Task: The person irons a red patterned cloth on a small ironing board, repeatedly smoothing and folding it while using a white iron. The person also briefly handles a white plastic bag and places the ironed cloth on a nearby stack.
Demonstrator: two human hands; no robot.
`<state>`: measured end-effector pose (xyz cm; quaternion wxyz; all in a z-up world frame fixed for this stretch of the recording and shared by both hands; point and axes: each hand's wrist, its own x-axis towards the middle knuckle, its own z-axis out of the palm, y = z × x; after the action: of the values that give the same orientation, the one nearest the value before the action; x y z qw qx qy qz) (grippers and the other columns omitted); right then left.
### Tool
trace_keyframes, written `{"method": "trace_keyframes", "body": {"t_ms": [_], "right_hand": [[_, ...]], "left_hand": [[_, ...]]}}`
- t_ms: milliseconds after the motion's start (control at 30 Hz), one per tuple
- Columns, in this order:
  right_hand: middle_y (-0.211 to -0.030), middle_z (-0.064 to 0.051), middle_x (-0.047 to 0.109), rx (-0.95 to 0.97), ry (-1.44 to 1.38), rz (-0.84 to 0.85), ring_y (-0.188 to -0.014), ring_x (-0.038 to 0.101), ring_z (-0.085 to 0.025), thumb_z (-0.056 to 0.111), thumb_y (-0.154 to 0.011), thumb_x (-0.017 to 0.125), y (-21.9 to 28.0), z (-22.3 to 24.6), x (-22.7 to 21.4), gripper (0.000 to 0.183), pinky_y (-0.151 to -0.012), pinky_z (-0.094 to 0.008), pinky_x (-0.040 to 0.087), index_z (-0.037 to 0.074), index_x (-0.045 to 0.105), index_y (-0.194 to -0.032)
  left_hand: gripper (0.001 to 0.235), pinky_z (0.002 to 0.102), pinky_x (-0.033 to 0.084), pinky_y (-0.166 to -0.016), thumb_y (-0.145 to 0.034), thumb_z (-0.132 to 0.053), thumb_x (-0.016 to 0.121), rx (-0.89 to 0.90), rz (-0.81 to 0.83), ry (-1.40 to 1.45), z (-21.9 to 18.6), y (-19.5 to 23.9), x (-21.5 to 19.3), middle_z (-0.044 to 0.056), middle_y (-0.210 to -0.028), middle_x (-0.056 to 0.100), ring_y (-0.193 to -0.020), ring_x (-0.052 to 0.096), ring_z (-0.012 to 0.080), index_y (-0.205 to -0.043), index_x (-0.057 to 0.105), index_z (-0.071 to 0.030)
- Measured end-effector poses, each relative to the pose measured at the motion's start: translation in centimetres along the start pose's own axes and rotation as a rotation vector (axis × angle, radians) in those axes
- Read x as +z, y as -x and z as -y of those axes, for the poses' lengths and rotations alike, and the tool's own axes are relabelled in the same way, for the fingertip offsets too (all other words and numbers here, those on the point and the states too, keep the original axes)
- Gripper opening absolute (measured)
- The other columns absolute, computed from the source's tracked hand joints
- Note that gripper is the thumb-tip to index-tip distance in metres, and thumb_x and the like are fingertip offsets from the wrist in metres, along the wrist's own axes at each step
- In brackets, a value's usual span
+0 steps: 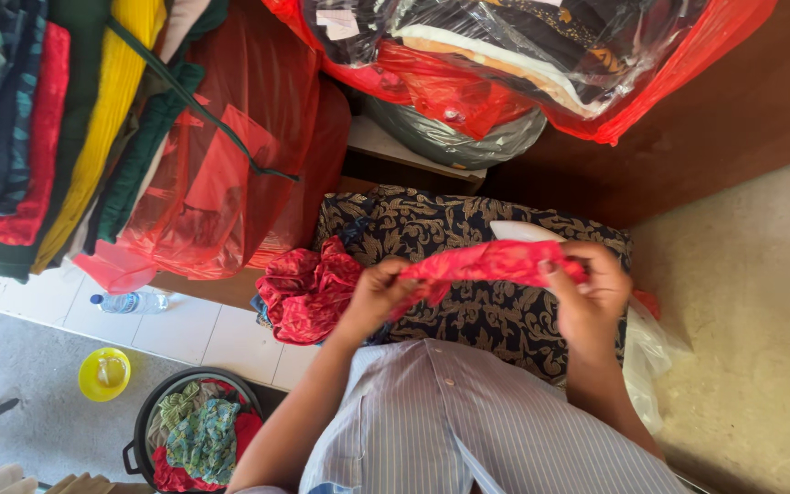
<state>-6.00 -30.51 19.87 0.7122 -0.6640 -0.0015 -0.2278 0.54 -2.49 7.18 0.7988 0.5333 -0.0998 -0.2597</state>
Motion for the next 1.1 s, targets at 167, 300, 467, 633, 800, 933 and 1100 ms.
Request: {"method": "trace_keyframes", "body": {"t_ms": [167, 300, 467, 633, 800, 933, 1100], "right_hand": [[-0.093, -0.007, 0.069, -0.112, 0.363, -0.076, -0.082, 0.061, -0.006, -0.005, -0.103, 0.073, -0.3, -1.3, -1.3, 0.015, -0.077, -0.022, 0.049, -0.003, 0.066, -0.117], [-0.090, -0.010, 0.069, 0.092, 0.754, 0.047, -0.072, 0.064, -0.014, 0.007, -0.098, 0.072, -3.1, -4.9, -0.2, 0.025, -0.059, -0.027, 0.051, -0.001, 0.068, -0.121], [-0.108, -0.016, 0.070, -0.109, 1.204, 0.184, -0.087, 0.071, -0.024, 0.021, -0.087, 0.078, -3.1, -10.2, 0.4, 0.049, -0.075, -0.035, 0.056, -0.004, 0.067, -0.128], [-0.128, -0.006, 0.069, 0.043, 1.083, 0.394, -0.120, 0.064, -0.024, 0.028, -0.092, 0.072, 0.3, -14.3, 0.8, 0.035, -0.105, -0.043, 0.047, 0.012, 0.071, -0.123], [-0.130, -0.010, 0.066, -0.050, 1.589, 0.231, -0.126, 0.054, -0.029, 0.032, -0.082, 0.081, -1.3, -13.6, -2.7, 0.047, -0.111, -0.058, 0.027, 0.013, 0.071, -0.123], [-0.125, -0.007, 0.070, 0.119, 1.600, 0.292, -0.118, 0.063, -0.026, 0.032, -0.086, 0.080, -2.9, -14.9, -8.3, 0.054, -0.106, -0.049, 0.041, 0.018, 0.069, -0.137], [-0.124, -0.007, 0.074, 0.308, 1.514, 0.197, -0.101, 0.071, -0.023, 0.032, -0.096, 0.076, -3.7, -18.3, -12.5, 0.049, -0.098, -0.042, 0.053, 0.025, 0.068, -0.143]], "left_hand": [[0.014, 0.026, 0.054, -0.079, -0.097, -0.007, 0.076, -0.074, 0.083, -0.233, -2.3, 1.8, -3.4, 0.008, -0.099, 0.072, -0.087, 0.066, 0.0102, -0.106, 0.070, 0.002], [0.058, 0.040, 0.054, -0.081, -0.079, -0.028, 0.088, -0.123, -0.139, -0.839, -4.6, 2.3, -4.0, 0.017, -0.104, 0.068, -0.092, 0.067, 0.0268, -0.122, 0.059, -0.001], [0.074, 0.057, 0.047, -0.094, -0.070, -0.033, 0.085, 0.102, -0.331, -1.413, -1.3, 2.7, -1.7, 0.022, -0.132, 0.060, -0.118, 0.056, 0.0434, -0.133, 0.058, -0.004], [0.046, 0.050, 0.047, -0.100, -0.082, -0.028, 0.079, 0.141, -0.194, -1.424, 5.6, 2.9, -1.5, 0.008, -0.131, 0.063, -0.121, 0.057, 0.0326, -0.125, 0.067, -0.013], [0.037, 0.049, 0.047, -0.093, -0.078, -0.026, 0.078, 0.062, -0.140, -1.577, 8.5, 2.9, -3.4, 0.009, -0.118, 0.064, -0.114, 0.057, 0.0315, -0.113, 0.070, -0.014], [0.021, 0.047, 0.049, -0.089, -0.079, -0.025, 0.076, 0.085, -0.152, -1.640, 9.3, 3.2, -3.8, 0.009, -0.109, 0.063, -0.108, 0.059, 0.0300, -0.098, 0.073, -0.015], [0.017, 0.048, 0.050, -0.085, -0.083, -0.029, 0.077, 0.074, -0.233, -1.543, 8.9, 2.9, -3.4, 0.008, -0.102, 0.064, -0.103, 0.061, 0.0303, -0.088, 0.073, -0.014]]}}
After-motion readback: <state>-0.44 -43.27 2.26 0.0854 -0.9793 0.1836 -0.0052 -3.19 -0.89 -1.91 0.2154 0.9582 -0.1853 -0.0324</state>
